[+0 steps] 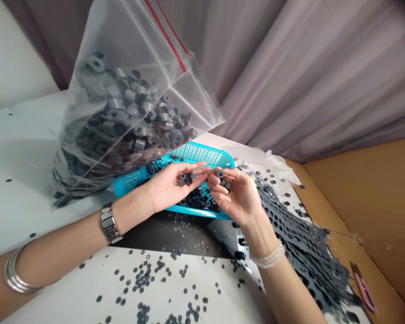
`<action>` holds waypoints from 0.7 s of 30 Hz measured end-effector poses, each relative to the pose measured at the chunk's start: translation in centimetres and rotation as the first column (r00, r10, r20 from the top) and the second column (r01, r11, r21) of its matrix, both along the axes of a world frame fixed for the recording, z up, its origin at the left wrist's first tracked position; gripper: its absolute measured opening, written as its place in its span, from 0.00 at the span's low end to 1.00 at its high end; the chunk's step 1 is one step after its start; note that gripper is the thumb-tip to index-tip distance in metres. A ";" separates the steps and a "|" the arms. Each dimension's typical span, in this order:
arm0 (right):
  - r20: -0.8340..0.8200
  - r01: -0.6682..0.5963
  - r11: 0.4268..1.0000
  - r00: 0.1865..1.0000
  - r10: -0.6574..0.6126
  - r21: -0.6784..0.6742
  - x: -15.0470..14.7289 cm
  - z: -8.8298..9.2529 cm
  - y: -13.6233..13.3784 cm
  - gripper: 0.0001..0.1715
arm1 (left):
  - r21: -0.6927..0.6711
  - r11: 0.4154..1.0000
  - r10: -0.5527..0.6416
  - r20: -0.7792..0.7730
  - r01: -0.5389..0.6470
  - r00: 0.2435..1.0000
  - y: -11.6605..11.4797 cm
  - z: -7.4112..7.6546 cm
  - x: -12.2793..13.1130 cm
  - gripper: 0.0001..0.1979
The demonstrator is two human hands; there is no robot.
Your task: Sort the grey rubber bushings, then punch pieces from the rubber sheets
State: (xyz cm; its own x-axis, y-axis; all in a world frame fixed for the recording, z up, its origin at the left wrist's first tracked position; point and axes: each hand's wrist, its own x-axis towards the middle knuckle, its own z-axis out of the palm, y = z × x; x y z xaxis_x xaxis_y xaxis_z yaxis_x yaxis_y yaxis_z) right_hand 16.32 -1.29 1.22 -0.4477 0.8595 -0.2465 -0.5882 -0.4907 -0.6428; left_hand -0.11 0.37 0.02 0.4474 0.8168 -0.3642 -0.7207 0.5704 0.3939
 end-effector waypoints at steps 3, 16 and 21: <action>0.093 0.037 0.997 0.995 -0.043 0.069 -0.1 0.0 0.0 0.02 | 0.011 1.000 -0.019 -0.002 0.019 1.000 0.0 0.0 -0.1 0.20; 0.346 0.173 0.976 0.915 -0.208 0.132 -0.4 -0.2 0.0 0.11 | -0.013 0.999 0.030 -0.032 -0.031 0.999 -0.1 0.1 -0.1 0.21; 0.631 -0.024 0.845 0.677 -0.380 0.534 -1.1 -1.1 -0.5 0.10 | 0.040 0.998 -0.038 -0.056 0.040 0.998 0.0 0.0 -0.1 0.20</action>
